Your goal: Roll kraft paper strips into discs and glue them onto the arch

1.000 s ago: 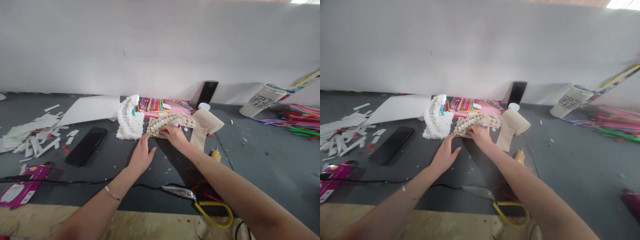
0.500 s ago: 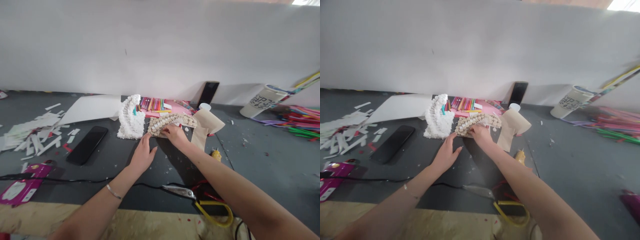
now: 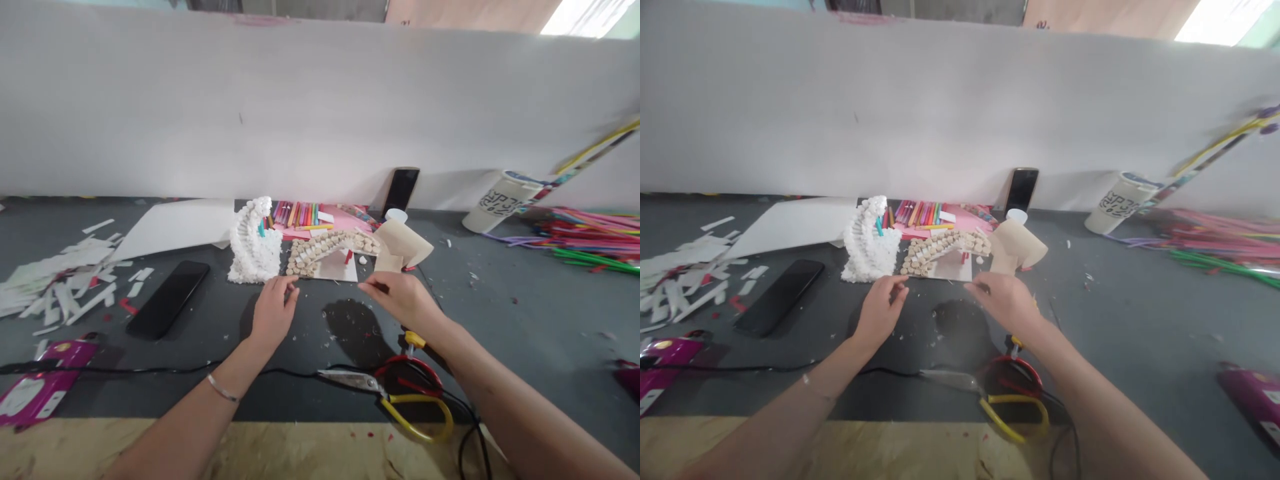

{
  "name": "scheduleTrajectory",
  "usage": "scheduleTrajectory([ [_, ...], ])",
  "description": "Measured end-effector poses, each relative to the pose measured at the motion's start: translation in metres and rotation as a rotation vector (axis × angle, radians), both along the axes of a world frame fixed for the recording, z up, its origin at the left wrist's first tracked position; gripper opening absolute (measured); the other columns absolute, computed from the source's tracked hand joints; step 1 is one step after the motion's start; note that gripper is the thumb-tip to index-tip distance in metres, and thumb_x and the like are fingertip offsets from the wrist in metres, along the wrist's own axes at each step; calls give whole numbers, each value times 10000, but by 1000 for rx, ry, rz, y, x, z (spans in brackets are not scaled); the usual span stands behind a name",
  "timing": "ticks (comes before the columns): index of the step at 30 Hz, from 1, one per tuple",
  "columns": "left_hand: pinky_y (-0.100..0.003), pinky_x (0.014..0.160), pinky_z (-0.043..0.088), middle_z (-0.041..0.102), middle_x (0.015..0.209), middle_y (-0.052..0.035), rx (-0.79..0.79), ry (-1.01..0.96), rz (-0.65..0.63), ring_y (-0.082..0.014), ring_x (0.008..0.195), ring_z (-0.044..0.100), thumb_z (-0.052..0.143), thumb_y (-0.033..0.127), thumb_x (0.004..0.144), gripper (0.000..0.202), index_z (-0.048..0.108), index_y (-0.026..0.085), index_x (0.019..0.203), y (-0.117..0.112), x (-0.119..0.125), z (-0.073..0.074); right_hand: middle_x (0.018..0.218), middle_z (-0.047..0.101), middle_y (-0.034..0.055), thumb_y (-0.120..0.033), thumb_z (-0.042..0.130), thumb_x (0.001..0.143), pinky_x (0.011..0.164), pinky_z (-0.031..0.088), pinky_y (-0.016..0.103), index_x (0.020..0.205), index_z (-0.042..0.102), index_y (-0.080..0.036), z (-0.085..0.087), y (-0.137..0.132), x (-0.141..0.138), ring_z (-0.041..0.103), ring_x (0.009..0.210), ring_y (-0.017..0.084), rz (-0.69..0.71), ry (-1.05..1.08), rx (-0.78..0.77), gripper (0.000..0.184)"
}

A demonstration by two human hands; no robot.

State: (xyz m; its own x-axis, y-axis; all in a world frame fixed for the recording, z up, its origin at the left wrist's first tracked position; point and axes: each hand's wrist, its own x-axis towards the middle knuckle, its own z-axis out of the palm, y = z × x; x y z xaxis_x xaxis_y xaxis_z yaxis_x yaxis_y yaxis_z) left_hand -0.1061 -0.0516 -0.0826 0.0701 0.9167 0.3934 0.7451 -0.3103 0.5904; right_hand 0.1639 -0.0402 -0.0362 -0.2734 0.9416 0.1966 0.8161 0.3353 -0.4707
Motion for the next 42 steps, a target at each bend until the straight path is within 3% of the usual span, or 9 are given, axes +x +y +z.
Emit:
scheduleTrajectory([
  [3,-308,746,431,648,822,-23,-69,27,11,-188,827,594,448,318,955,210,617,213,889,-3,-1,8,526,573,-10,-471,465,922,499,333,241,599,588,-204,3,-22,22,476,478,121,-107,-11,46,437],
  [8,-287,609,330,539,597,14,-117,125,40,-173,625,515,429,442,952,360,511,213,687,-6,-1,11,766,686,38,-400,482,893,591,415,256,859,662,-203,-10,-31,58,584,625,157,-269,116,174,268],
  [11,-292,600,317,463,544,8,-61,179,49,-176,586,471,381,453,957,435,408,217,593,-7,-2,12,729,682,41,-446,489,884,584,414,276,815,665,-204,-22,-32,74,581,610,170,-335,124,178,308],
  [17,-314,748,400,600,752,-28,90,129,-29,-187,752,549,338,298,959,247,512,214,805,-7,0,14,773,690,50,-449,506,895,616,434,290,818,678,-204,-35,-36,91,594,650,174,-417,233,297,309],
  [24,-294,602,354,421,536,12,127,275,-87,-171,575,446,362,316,950,387,335,227,574,-12,4,20,864,720,60,-405,521,895,679,471,295,886,701,-201,-37,-33,98,628,722,180,-536,406,323,273],
  [26,-291,613,370,438,534,11,136,261,-90,-166,575,462,366,318,952,397,360,224,566,-13,2,21,864,720,53,-398,524,895,686,469,289,894,705,-204,-38,-34,97,628,729,175,-532,416,318,265],
  [29,-284,707,428,621,725,-15,124,165,-110,-167,729,579,377,298,957,278,551,210,760,-11,0,21,865,719,51,-397,520,900,694,467,292,901,708,-205,-39,-34,96,627,738,176,-525,414,309,269],
  [32,-279,739,454,664,815,-21,82,104,-141,-167,801,615,404,297,948,209,588,207,905,-10,0,21,869,722,56,-404,516,901,696,469,299,907,711,-201,-41,-33,96,633,746,182,-542,421,299,282],
  [42,-266,521,325,397,517,32,66,247,-156,-126,491,427,350,317,945,390,341,218,567,-16,-3,23,785,709,55,-435,520,882,631,461,287,888,723,-189,-43,-31,96,595,647,169,-611,445,287,320],
])
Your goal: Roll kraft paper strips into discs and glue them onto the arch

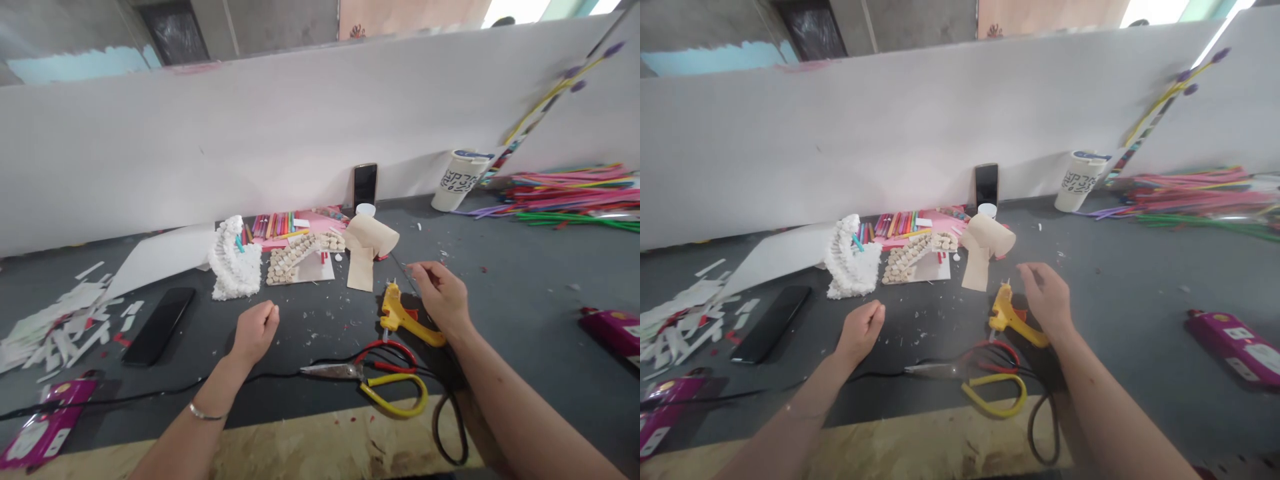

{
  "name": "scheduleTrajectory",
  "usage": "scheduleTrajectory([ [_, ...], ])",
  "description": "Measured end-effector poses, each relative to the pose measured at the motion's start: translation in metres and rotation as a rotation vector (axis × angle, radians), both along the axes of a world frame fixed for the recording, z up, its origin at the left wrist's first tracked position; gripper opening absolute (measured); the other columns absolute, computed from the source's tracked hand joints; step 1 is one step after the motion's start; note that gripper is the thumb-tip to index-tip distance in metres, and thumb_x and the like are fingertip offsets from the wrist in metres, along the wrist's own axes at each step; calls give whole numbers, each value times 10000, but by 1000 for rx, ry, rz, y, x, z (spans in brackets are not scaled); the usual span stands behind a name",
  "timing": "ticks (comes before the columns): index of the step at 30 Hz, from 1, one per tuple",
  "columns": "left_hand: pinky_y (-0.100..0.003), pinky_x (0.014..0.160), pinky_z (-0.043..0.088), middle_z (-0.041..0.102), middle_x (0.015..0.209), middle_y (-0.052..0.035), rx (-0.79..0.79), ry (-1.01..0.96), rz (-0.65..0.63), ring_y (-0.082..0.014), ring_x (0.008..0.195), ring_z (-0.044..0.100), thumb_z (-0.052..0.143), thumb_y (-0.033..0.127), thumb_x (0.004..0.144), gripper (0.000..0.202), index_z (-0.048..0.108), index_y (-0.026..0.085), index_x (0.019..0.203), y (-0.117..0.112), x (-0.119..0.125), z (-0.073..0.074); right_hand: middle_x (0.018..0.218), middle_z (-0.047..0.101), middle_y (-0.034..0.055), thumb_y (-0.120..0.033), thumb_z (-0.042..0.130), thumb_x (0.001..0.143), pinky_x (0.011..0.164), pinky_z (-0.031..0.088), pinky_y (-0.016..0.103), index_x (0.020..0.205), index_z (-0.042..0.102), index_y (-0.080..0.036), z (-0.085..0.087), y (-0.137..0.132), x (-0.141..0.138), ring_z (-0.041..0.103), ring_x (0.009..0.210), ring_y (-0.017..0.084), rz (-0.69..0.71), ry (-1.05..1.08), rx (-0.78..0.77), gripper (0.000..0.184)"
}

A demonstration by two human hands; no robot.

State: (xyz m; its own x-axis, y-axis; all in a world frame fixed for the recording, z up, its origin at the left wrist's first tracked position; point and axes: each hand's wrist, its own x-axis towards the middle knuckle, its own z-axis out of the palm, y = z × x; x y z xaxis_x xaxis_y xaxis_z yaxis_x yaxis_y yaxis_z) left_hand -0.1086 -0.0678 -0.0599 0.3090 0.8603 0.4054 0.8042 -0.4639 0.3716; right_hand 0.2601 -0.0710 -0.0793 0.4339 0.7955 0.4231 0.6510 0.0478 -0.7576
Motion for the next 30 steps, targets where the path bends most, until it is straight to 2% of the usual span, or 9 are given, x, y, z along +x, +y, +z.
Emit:
scheduleTrajectory([
  [3,-275,567,367,469,522,12,46,7,-13,-138,536,489,399,338,949,434,403,211,534,1,-1,0,761,701,52,-447,514,882,624,455,286,883,724,-187,0,0,0,590,636,168,-18,11,-6,334],
  [7,-348,897,434,706,937,-60,139,-77,-40,-198,948,626,449,305,948,258,656,212,827,3,1,2,795,701,51,-425,518,884,643,452,284,901,719,-192,0,0,1,596,666,167,-20,7,-1,309],
  [10,-331,857,468,708,816,-28,75,-128,17,-184,860,640,429,304,959,259,665,219,1026,4,0,2,861,712,53,-401,533,877,651,451,280,973,713,-202,2,-1,0,606,699,168,-18,27,32,285],
  [13,-291,686,482,645,627,-4,-16,-102,66,-182,720,621,441,364,948,295,671,224,827,3,-2,1,770,705,43,-430,546,867,630,445,282,919,725,-200,5,-3,0,605,658,171,-38,8,-9,296],
  [16,-312,756,488,594,541,-3,23,-67,39,-181,670,601,428,390,944,428,549,226,567,3,-3,1,668,688,41,-480,506,890,601,434,284,744,710,-197,6,-3,0,609,619,176,-37,-26,-72,378],
  [18,-355,893,459,627,585,-6,73,-59,17,-183,708,614,423,368,949,415,563,225,585,4,-3,1,702,703,51,-480,497,895,621,443,290,720,699,-199,6,-3,-1,624,655,184,-32,-47,-50,387],
  [22,-392,992,399,718,768,-6,78,-93,59,-186,796,643,456,336,945,238,671,234,956,8,-1,-1,833,726,48,-427,562,851,680,465,296,897,719,-204,8,-3,-1,625,711,182,-53,-18,33,277],
  [26,-383,989,401,531,472,55,31,-69,17,-149,519,522,453,379,942,337,599,231,677,8,-2,-3,657,680,31,-470,540,866,593,420,278,706,689,-191,7,-4,0,569,578,158,-89,-6,-84,354],
  [30,-388,967,396,577,556,20,96,-55,-7,-147,585,560,421,356,952,414,518,212,577,6,-2,-1,711,687,33,-441,538,866,635,430,281,757,691,-190,6,-3,1,585,629,162,-85,-10,-27,314],
])
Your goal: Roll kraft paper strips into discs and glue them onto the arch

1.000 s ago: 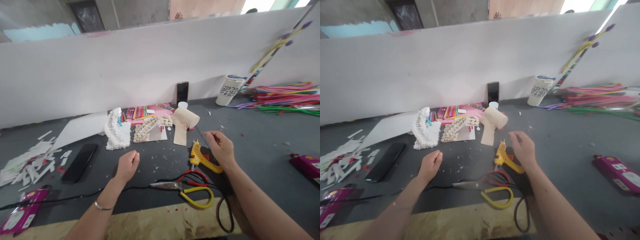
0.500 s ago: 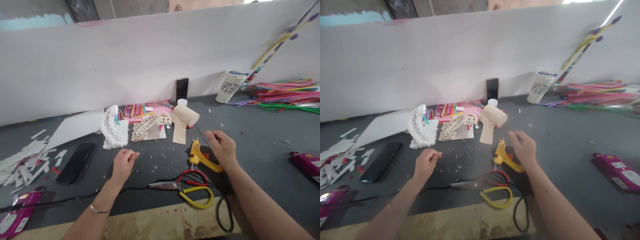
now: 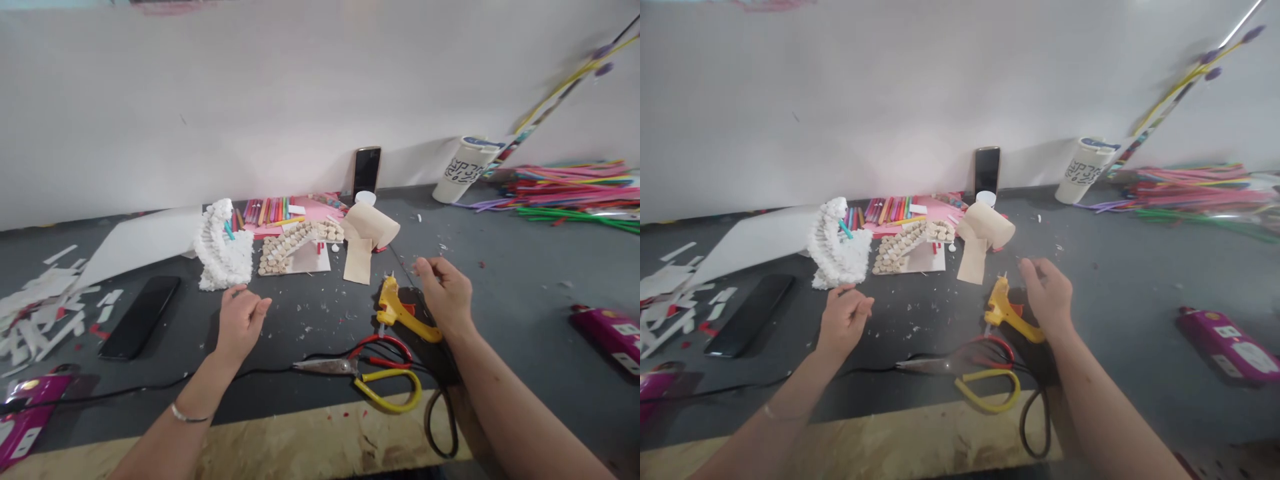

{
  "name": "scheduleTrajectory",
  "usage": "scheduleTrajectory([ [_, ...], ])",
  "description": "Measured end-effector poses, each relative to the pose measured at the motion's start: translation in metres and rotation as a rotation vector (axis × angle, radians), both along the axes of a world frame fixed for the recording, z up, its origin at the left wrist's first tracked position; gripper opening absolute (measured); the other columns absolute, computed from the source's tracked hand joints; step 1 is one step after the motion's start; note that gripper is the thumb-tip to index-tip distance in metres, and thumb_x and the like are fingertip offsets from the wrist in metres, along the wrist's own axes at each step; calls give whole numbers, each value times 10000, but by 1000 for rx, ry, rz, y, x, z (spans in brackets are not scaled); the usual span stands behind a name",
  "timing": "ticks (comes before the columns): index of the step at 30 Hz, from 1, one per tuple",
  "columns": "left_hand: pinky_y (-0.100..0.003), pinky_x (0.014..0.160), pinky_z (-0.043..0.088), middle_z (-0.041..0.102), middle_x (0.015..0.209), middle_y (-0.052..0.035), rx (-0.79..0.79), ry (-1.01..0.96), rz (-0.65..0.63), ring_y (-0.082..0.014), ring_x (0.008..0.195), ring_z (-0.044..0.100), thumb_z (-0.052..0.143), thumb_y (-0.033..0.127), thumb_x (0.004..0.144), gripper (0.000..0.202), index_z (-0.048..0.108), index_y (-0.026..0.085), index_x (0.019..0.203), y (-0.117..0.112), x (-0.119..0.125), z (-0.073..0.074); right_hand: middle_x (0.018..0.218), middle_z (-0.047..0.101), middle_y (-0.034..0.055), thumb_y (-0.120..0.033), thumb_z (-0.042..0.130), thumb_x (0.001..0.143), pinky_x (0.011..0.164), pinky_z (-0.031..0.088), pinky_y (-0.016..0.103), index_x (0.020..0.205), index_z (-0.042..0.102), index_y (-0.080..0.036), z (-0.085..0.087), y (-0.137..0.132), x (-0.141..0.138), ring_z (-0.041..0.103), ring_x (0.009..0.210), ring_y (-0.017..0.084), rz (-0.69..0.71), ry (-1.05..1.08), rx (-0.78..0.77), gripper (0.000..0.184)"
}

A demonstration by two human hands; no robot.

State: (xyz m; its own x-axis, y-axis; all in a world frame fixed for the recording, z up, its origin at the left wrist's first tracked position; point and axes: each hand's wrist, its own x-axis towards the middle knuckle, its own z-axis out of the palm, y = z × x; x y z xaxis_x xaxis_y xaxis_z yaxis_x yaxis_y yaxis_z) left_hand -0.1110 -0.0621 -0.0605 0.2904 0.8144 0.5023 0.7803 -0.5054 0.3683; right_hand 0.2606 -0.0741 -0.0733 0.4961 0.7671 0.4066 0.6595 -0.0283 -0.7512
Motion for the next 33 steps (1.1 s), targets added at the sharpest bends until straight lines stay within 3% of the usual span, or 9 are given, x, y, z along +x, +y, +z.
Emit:
scheduleTrajectory([
  [3,-391,980,383,700,769,-8,9,-32,44,-175,781,640,443,326,953,251,663,222,893,0,1,1,740,690,17,-407,572,845,678,447,283,905,710,-203,0,1,0,605,667,165,12,34,30,254],
  [5,-393,1002,380,681,678,22,-32,-42,45,-163,683,625,432,327,960,255,667,229,970,1,0,0,650,659,6,-431,552,858,646,434,283,795,707,-204,-1,1,1,588,610,161,11,33,-37,282],
  [10,-375,945,436,538,479,45,-76,1,-57,-137,491,499,413,392,958,431,530,220,580,-1,-1,0,623,643,24,-463,445,915,659,428,302,574,624,-210,-5,-1,2,604,633,176,26,-6,-67,461],
  [13,-370,927,439,538,497,35,-35,-3,-76,-128,507,511,398,357,966,447,503,207,559,-2,-1,1,739,672,37,-423,436,921,737,443,313,548,606,-211,-6,0,2,628,748,187,75,-42,14,461],
  [16,-358,917,436,686,708,-5,-26,-38,-23,-160,710,619,438,332,958,280,659,203,843,-1,1,1,742,672,30,-410,417,932,707,450,311,700,691,-213,-4,0,1,621,721,178,63,-1,-7,410],
  [18,-347,901,440,697,708,-4,-50,-37,-11,-167,745,628,448,333,957,260,675,208,939,-1,2,0,691,648,15,-412,413,938,653,449,299,881,719,-213,-2,0,1,600,653,163,45,41,-20,368],
  [24,-265,609,425,602,562,-20,-112,17,-68,-164,645,582,449,426,951,456,573,200,576,-3,2,-4,596,589,-38,-377,520,892,589,441,285,1186,619,-219,-4,-1,2,548,533,137,42,99,1,348],
  [28,-258,632,437,595,546,-15,-125,-6,-68,-156,632,588,446,413,948,443,599,202,591,-5,2,-5,757,696,22,-353,523,887,694,471,316,1121,658,-214,-7,1,3,621,675,163,38,36,34,304],
  [33,-227,622,439,659,647,15,-166,-100,14,-122,595,591,468,350,945,258,681,205,960,-6,4,-4,941,722,73,-366,463,919,895,459,386,864,724,-212,-4,2,3,644,939,221,95,-67,72,308],
])
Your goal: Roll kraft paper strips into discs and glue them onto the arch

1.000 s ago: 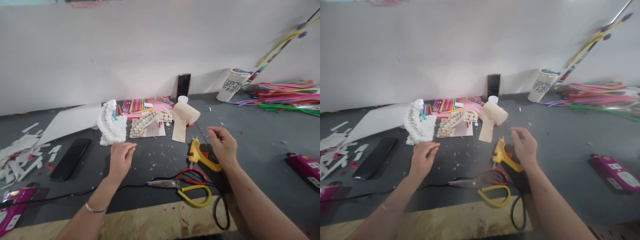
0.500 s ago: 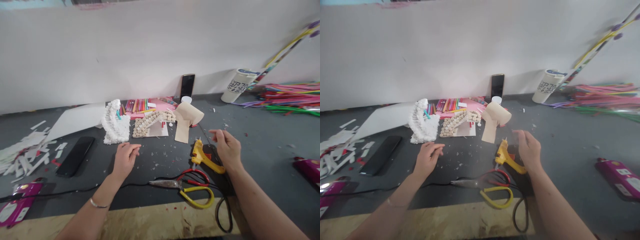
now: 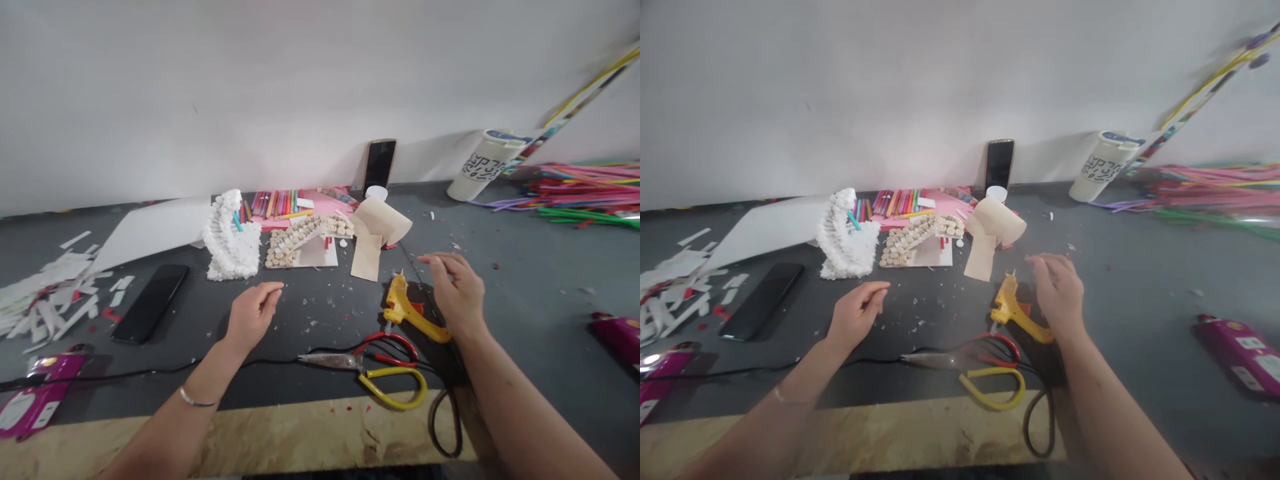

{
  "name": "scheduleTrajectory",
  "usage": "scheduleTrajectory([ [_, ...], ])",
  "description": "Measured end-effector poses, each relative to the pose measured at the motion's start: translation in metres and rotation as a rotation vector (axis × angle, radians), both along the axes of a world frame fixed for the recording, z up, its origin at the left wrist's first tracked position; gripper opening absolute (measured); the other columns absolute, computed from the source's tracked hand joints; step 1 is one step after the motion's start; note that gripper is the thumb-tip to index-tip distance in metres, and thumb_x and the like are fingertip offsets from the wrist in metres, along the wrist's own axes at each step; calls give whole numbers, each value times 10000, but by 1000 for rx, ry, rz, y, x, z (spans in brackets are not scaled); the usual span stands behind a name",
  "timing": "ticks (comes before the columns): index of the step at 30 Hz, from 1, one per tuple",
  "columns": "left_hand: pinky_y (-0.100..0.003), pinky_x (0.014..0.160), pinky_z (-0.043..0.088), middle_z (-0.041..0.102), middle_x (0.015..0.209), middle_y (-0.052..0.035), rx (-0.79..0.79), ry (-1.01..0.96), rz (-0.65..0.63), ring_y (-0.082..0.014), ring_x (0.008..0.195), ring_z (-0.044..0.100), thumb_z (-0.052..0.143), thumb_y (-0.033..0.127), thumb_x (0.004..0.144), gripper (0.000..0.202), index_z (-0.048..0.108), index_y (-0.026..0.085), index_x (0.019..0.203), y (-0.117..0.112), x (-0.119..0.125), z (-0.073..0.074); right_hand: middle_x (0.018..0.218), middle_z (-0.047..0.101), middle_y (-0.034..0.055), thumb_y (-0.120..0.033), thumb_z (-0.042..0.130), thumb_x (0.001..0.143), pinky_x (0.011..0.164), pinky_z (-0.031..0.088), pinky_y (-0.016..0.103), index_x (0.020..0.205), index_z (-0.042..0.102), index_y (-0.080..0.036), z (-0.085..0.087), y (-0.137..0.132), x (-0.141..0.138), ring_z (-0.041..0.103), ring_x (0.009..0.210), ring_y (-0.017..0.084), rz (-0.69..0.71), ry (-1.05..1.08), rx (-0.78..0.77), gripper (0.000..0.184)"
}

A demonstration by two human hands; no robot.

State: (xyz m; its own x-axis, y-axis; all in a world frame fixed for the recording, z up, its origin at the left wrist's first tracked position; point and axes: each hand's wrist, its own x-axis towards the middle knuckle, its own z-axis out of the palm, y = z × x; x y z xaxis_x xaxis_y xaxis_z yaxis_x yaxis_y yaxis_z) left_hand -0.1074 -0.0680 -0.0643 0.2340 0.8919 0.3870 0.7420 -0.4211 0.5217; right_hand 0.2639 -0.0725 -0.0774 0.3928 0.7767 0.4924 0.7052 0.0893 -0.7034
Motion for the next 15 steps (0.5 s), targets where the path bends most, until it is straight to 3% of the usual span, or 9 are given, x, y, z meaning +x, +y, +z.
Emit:
scheduleTrajectory([
  [3,-227,582,407,638,616,12,28,47,0,-118,566,574,489,379,934,294,666,198,786,1,-2,-1,803,708,55,-385,430,939,807,477,361,796,728,-218,3,-1,-2,653,813,204,-1,39,-82,370],
  [6,-234,571,392,586,543,6,58,96,-30,-125,553,562,478,393,933,397,593,192,610,2,-3,-1,593,607,-5,-390,450,936,609,458,297,1027,704,-204,6,-2,-4,578,564,155,2,154,-112,327],
  [8,-230,595,406,593,552,9,62,73,-34,-126,572,573,465,368,939,366,614,192,656,2,-3,0,557,571,-32,-383,488,918,562,439,275,1156,650,-194,6,-1,-4,545,516,143,8,193,-89,344],
  [12,-202,620,431,625,616,34,28,-57,36,-102,574,592,489,338,934,222,658,196,915,3,-1,6,666,661,12,-389,502,900,676,478,306,1025,702,-203,3,2,4,623,649,167,20,96,-132,301],
  [15,-184,585,419,589,560,57,-14,-101,52,-85,527,583,506,355,930,219,654,198,896,1,1,14,891,733,54,-408,495,895,783,496,339,965,725,-212,5,4,9,663,816,199,151,8,-237,310],
])
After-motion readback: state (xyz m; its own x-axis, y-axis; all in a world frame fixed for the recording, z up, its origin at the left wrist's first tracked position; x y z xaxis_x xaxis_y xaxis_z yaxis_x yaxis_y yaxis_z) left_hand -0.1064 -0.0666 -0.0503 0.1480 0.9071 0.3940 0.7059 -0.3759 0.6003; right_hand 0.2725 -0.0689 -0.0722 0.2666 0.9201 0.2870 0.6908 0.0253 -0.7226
